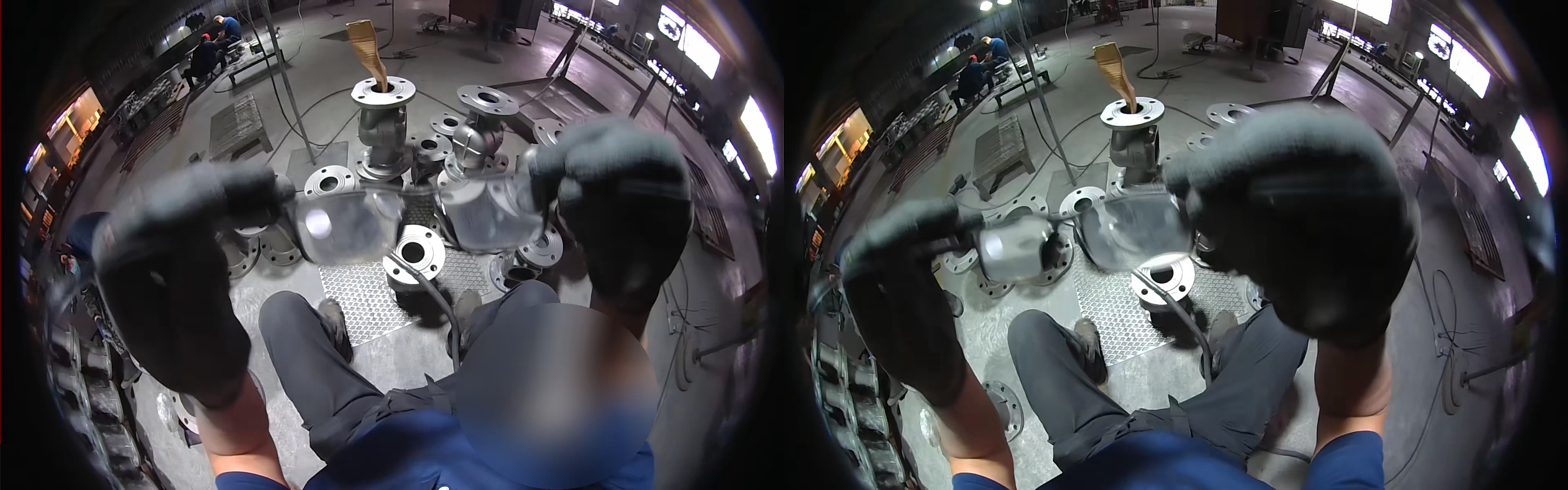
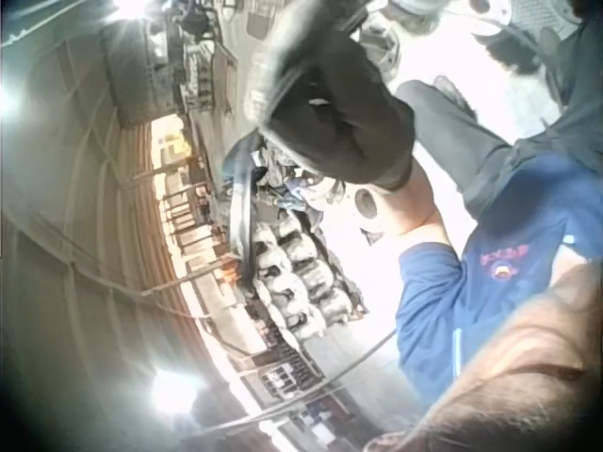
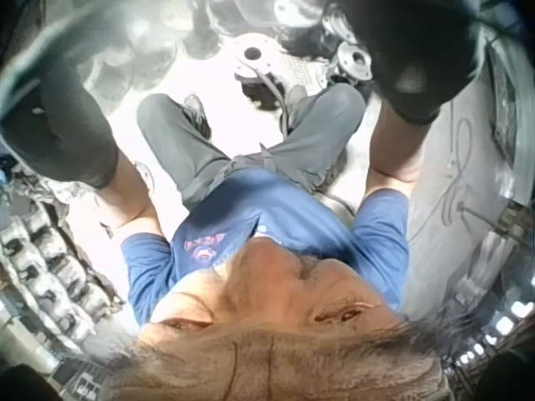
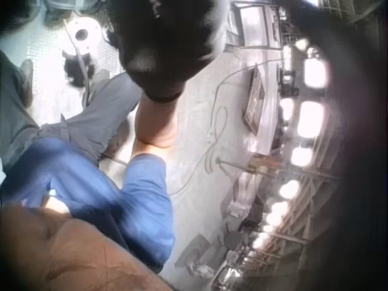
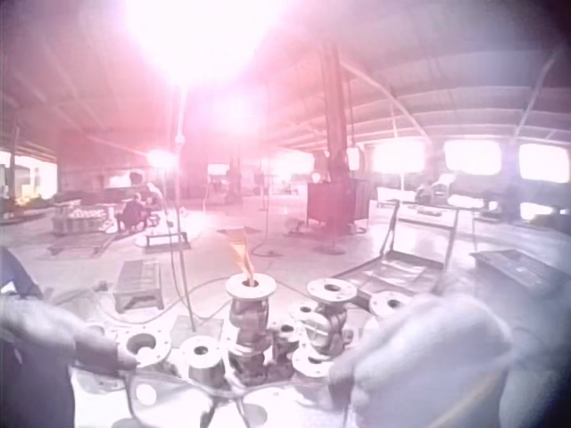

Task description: The person deburrs and grinds metal valve bodies using a pneumatic rotary tool, turning each component by hand to smooth the flanges, edges, and inner surfaces.

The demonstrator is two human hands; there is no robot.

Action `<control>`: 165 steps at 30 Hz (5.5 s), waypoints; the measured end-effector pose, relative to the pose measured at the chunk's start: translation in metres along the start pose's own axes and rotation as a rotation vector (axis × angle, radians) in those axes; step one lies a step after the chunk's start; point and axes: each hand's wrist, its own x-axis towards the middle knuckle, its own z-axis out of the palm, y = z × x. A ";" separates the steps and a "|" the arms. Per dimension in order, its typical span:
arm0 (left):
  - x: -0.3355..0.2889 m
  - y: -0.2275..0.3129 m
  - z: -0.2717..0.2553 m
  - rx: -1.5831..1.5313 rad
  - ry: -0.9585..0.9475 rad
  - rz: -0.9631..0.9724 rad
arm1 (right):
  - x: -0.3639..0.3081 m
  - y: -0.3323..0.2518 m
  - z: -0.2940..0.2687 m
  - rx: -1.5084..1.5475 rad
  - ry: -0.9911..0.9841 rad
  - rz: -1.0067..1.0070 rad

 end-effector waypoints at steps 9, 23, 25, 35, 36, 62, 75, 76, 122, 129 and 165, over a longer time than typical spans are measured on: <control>-0.046 0.045 0.012 0.642 0.210 -0.160 | -0.033 -0.020 0.008 0.110 0.028 -0.006; -0.015 0.062 0.012 0.167 -0.437 -0.103 | -0.038 -0.057 0.001 0.239 0.077 -0.196; -0.024 0.058 0.019 0.185 -0.394 -0.101 | -0.038 -0.057 0.002 0.231 0.081 -0.195; -0.027 0.044 0.005 0.185 -0.286 -0.061 | -0.033 -0.047 0.012 0.189 0.132 -0.145; -0.027 0.043 0.004 0.184 -0.281 -0.058 | -0.033 -0.046 0.015 0.189 0.141 -0.141; -0.125 -0.228 -0.003 -0.017 0.140 -1.050 | -0.236 0.309 0.181 -0.710 -0.801 1.128; -0.175 -0.230 0.097 -0.320 -0.308 -1.310 | -0.188 0.227 0.130 0.628 0.409 1.278; -0.180 -0.225 0.105 -0.297 -0.353 -1.168 | -0.189 0.221 0.127 0.744 0.421 1.211; -0.300 -0.355 0.126 0.134 -0.165 -1.699 | -0.327 0.294 0.127 -0.032 0.428 1.846; -0.317 -0.285 0.073 0.036 0.126 -1.937 | -0.312 0.267 0.169 0.266 0.268 1.863; -0.350 -0.249 -0.045 0.101 0.253 -1.930 | -0.257 0.288 0.298 0.377 0.218 1.541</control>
